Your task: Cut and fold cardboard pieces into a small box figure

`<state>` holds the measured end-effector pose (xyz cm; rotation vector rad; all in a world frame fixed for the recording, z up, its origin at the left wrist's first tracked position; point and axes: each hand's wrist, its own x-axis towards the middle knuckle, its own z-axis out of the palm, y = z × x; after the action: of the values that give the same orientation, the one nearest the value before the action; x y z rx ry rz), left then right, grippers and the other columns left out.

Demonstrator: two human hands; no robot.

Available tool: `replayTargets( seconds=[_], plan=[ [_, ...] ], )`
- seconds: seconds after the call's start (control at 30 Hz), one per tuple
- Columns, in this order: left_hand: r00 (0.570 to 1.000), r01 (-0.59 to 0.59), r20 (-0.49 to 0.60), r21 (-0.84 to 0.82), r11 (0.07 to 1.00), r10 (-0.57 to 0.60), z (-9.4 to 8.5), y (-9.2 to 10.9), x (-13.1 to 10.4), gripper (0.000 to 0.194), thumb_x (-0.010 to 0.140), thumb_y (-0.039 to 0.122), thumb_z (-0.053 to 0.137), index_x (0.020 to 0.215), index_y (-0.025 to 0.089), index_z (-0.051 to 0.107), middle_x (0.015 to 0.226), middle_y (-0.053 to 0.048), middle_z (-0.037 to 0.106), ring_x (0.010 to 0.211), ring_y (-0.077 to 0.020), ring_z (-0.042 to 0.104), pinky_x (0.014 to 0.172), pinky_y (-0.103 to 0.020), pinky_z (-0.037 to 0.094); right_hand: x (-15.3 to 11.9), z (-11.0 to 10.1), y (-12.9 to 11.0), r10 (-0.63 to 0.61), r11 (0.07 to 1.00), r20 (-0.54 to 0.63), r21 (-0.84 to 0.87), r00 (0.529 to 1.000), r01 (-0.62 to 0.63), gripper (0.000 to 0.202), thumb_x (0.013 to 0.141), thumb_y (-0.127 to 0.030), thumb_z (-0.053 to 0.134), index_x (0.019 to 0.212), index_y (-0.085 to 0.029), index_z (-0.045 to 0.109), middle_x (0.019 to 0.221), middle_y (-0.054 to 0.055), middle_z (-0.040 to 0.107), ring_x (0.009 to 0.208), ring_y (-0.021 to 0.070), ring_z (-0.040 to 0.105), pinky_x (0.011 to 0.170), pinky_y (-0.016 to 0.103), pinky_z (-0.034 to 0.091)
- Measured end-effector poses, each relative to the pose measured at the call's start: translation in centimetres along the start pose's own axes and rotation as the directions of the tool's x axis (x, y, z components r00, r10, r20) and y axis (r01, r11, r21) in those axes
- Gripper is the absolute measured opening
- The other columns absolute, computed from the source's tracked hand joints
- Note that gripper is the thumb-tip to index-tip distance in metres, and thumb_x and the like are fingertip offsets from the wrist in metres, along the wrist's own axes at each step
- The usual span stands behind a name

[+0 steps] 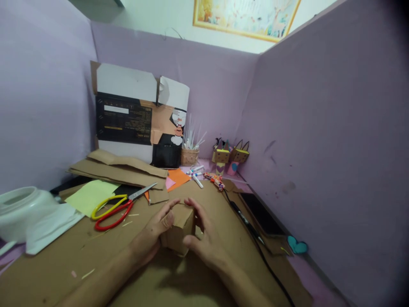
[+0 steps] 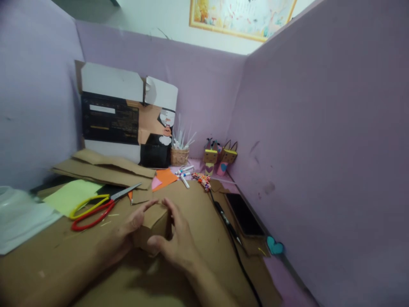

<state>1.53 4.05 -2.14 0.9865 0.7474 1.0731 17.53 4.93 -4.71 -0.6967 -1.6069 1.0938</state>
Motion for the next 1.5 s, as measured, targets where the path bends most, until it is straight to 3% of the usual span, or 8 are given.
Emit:
replayTargets(
  seconds=[0.17, 0.27, 0.4, 0.6, 0.8, 0.97, 1.23, 1.5],
  plan=[
    [0.985, 0.093, 0.146, 0.004, 0.996, -0.093, -1.2, 0.8, -0.2, 0.073, 0.069, 0.043, 0.062, 0.132, 0.018, 0.034, 0.134, -0.012, 0.043, 0.121, -0.0315, 0.039, 0.098, -0.041, 0.031, 0.3, -0.5, 0.7, 0.217, 0.927, -0.07, 0.327, 0.974, -0.183, 0.057, 0.072, -0.058, 0.055, 0.117, -0.022, 0.052, 0.12, 0.012, 0.054, 0.113, 0.0282, 0.048, 0.095, 0.045, 0.035],
    [0.957, 0.097, 0.256, 0.155, 0.983, -0.134, -2.2, 0.8, -0.2, 0.092, 0.064, 0.044, 0.068, 0.138, 0.019, 0.02, 0.139, -0.014, 0.035, 0.126, -0.031, 0.031, 0.099, -0.043, 0.028, 0.2, -0.5, 0.3, 0.314, 0.899, 0.052, 0.303, 0.948, -0.315, 0.058, 0.067, -0.054, 0.062, 0.116, -0.024, 0.054, 0.126, 0.011, 0.051, 0.117, 0.0297, 0.044, 0.093, 0.044, 0.037],
    [0.967, 0.063, 0.228, 0.225, 0.972, -0.116, -2.7, 0.8, 0.1, 0.094, 0.065, 0.052, 0.064, 0.139, 0.017, 0.018, 0.142, -0.013, 0.029, 0.13, -0.0269, 0.023, 0.103, -0.038, 0.023, 0.0, -0.5, -0.7, 0.199, 0.954, 0.257, 0.171, 0.946, -0.248, 0.07, 0.061, -0.052, 0.068, 0.123, -0.026, 0.048, 0.131, 0.007, 0.047, 0.125, 0.0295, 0.036, 0.098, 0.042, 0.033],
    [0.979, 0.091, 0.16, 0.219, 0.972, -0.128, -2.1, 0.8, 0.7, 0.09, 0.064, 0.056, 0.063, 0.136, 0.015, 0.026, 0.14, -0.011, 0.034, 0.129, -0.0277, 0.025, 0.103, -0.036, 0.021, 0.3, -0.3, -0.7, 0.184, 0.977, 0.234, 0.064, 0.955, -0.204, 0.067, 0.062, -0.05, 0.069, 0.119, -0.023, 0.049, 0.126, 0.009, 0.051, 0.117, 0.0294, 0.045, 0.096, 0.042, 0.035],
    [0.991, 0.037, -0.135, 0.291, 0.956, 0.002, -2.4, 1.9, 1.6, 0.065, 0.07, 0.064, 0.048, 0.119, 0.022, 0.05, 0.119, -0.01, 0.054, 0.097, -0.0264, 0.055, 0.072, -0.033, 0.042, 0.5, -0.1, 0.3, 0.229, 0.973, -0.051, 0.025, 0.972, -0.228, 0.061, 0.056, -0.045, 0.072, 0.108, -0.02, 0.053, 0.103, 0.008, 0.063, 0.092, 0.0251, 0.059, 0.077, 0.033, 0.047],
    [0.872, -0.021, -0.44, 0.401, 0.916, 0.213, -4.9, 4.3, 1.5, 0.046, 0.067, 0.048, 0.062, 0.101, 0.018, 0.057, 0.094, -0.008, 0.061, 0.069, -0.0163, 0.056, 0.053, -0.023, 0.04, 0.5, -0.7, 0.8, 0.188, 0.982, -0.278, 0.059, 0.942, -0.179, 0.061, 0.058, -0.042, 0.072, 0.112, -0.021, 0.05, 0.105, 0.007, 0.061, 0.094, 0.0251, 0.057, 0.074, 0.032, 0.047],
    [0.947, -0.248, 0.019, 0.674, 0.696, 0.319, -0.7, 0.6, 0.3, 0.08, 0.057, 0.035, 0.074, 0.129, 0.024, 0.04, 0.131, -0.012, 0.044, 0.117, -0.0322, 0.039, 0.095, -0.045, 0.033, 0.2, 0.0, 1.4, 0.076, 0.993, -0.365, -0.058, 0.928, -0.104, 0.059, 0.063, -0.041, 0.067, 0.115, -0.02, 0.048, 0.118, 0.009, 0.054, 0.109, 0.0295, 0.049, 0.084, 0.036, 0.042],
    [0.928, -0.269, 0.008, 0.705, 0.656, 0.372, -0.3, -0.3, 0.8, 0.067, 0.064, 0.026, 0.069, 0.126, 0.024, 0.042, 0.126, -0.009, 0.048, 0.115, -0.0281, 0.043, 0.097, -0.04, 0.032, 0.2, 0.4, 1.1, 0.115, 0.993, -0.344, 0.013, 0.932, -0.118, 0.049, 0.067, -0.047, 0.063, 0.106, -0.018, 0.055, 0.108, 0.009, 0.06, 0.1, 0.0273, 0.055, 0.083, 0.037, 0.042]
  ],
)
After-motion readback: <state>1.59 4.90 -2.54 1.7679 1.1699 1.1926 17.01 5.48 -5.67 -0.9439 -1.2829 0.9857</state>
